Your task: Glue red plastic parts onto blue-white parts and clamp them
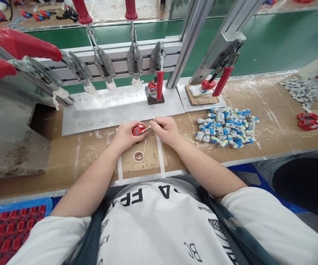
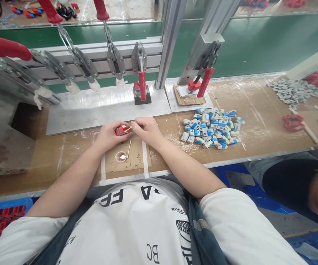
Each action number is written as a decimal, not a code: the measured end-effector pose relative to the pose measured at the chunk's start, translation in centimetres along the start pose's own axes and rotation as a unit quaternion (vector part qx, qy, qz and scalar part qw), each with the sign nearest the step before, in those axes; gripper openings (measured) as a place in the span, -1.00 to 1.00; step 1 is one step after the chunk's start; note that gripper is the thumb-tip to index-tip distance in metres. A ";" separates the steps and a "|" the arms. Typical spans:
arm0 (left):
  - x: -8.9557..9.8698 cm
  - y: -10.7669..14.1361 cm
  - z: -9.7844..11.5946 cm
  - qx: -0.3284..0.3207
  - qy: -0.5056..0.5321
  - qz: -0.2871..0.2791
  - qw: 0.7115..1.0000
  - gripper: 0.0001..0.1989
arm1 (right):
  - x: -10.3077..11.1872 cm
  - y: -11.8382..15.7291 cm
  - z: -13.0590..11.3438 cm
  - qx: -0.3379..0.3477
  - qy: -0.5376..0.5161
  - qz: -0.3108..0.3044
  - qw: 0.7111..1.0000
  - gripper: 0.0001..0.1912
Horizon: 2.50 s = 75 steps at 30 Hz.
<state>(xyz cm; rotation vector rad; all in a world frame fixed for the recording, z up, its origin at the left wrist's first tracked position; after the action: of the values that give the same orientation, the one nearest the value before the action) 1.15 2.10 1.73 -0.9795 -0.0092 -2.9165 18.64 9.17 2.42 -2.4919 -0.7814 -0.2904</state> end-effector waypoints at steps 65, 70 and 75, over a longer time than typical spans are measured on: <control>1.9 0.4 0.9 0.017 0.162 0.092 0.982 -0.50 | 13.8 2.4 1.2 -0.156 0.126 0.007 0.980 -0.60; 1.8 0.9 0.9 -0.006 0.148 0.101 0.984 -0.48 | 7.8 1.1 -0.9 -0.202 -0.316 0.048 0.926 -0.50; 1.9 1.2 1.1 -0.005 0.132 0.119 0.984 -0.55 | 3.0 -0.3 -2.3 -0.159 -0.354 0.063 0.919 -0.46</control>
<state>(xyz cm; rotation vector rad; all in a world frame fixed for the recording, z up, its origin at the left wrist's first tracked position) 0.35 0.77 3.70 -0.5435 0.1255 -2.7979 20.82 9.56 5.52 -2.9666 -0.8840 0.6201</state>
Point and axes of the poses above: each hand's wrist, its own y-axis away from the middle knuckle, its own x-axis out of the back of the hand, z = x × y, the point moved 3 cm from there along -y, towards the middle knuckle, and after that the axes turned 2 degrees about x, right-handed, at the moved point
